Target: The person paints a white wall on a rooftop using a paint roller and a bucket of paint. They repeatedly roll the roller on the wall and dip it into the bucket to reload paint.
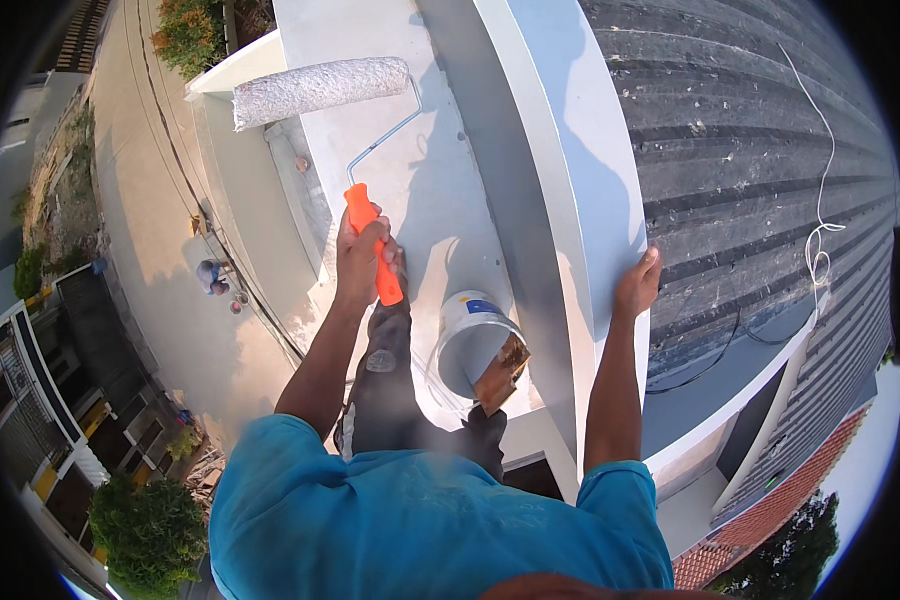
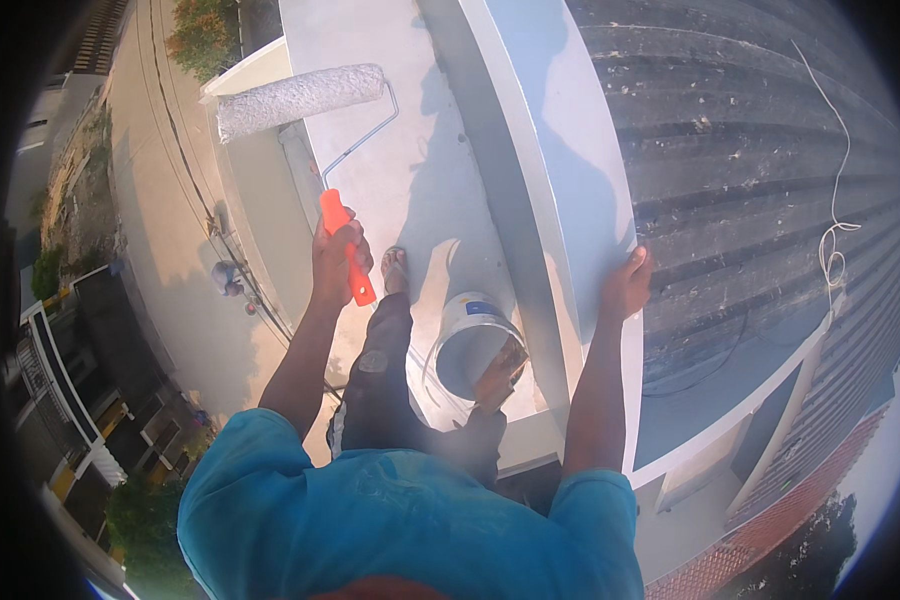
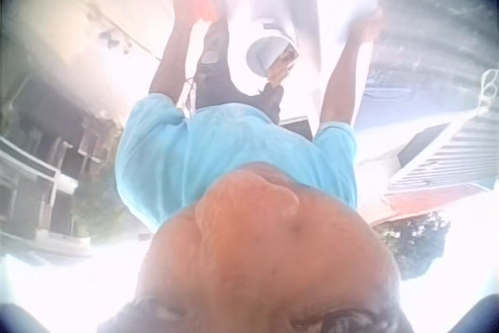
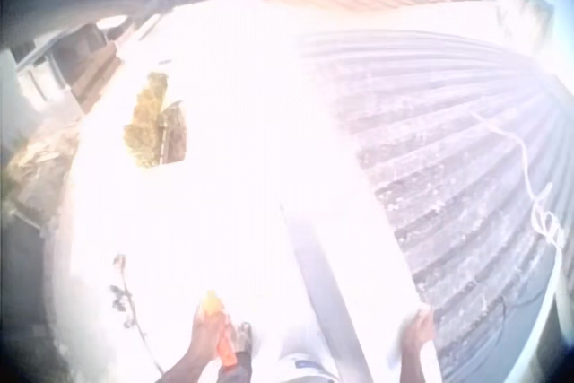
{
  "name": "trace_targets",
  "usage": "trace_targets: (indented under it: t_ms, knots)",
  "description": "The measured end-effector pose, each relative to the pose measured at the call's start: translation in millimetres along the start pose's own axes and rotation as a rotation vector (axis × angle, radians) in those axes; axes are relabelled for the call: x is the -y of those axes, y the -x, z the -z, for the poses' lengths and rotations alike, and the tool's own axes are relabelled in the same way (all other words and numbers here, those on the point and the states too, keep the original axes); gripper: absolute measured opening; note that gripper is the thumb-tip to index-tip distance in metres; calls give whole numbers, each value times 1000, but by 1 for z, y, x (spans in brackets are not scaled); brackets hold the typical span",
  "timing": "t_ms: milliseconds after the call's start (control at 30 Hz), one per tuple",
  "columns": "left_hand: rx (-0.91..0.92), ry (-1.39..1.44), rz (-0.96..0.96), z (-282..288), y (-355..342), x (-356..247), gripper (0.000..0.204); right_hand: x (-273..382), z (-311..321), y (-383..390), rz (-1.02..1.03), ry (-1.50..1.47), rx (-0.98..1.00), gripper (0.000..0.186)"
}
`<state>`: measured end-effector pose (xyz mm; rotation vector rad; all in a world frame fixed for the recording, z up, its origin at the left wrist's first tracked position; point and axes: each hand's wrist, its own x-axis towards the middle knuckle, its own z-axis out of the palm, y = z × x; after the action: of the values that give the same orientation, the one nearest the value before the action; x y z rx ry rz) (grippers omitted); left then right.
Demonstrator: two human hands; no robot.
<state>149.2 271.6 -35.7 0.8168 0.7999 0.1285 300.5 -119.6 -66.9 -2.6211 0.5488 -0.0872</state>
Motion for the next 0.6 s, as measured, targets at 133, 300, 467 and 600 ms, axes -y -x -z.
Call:
trace_targets:
  t_ms: [133, 300, 467, 600]
  knots:
    - [-13, -36, 46, -3, -50, -14, 22, -4, -2, -2, -17, 66, -22, 71]
    - [-72, -70, 69, -9, -86, -19, 20, -11, -6, -3, 40, 129, -34, 77]
    - [-113, -127, 121, 4, -104, -16, 20, -11, -8, 3, 85, 148, -59, 78]
    - [-117, -154, 159, 6, -112, -18, 17, -12, -12, 7, 90, 163, -64, 74]
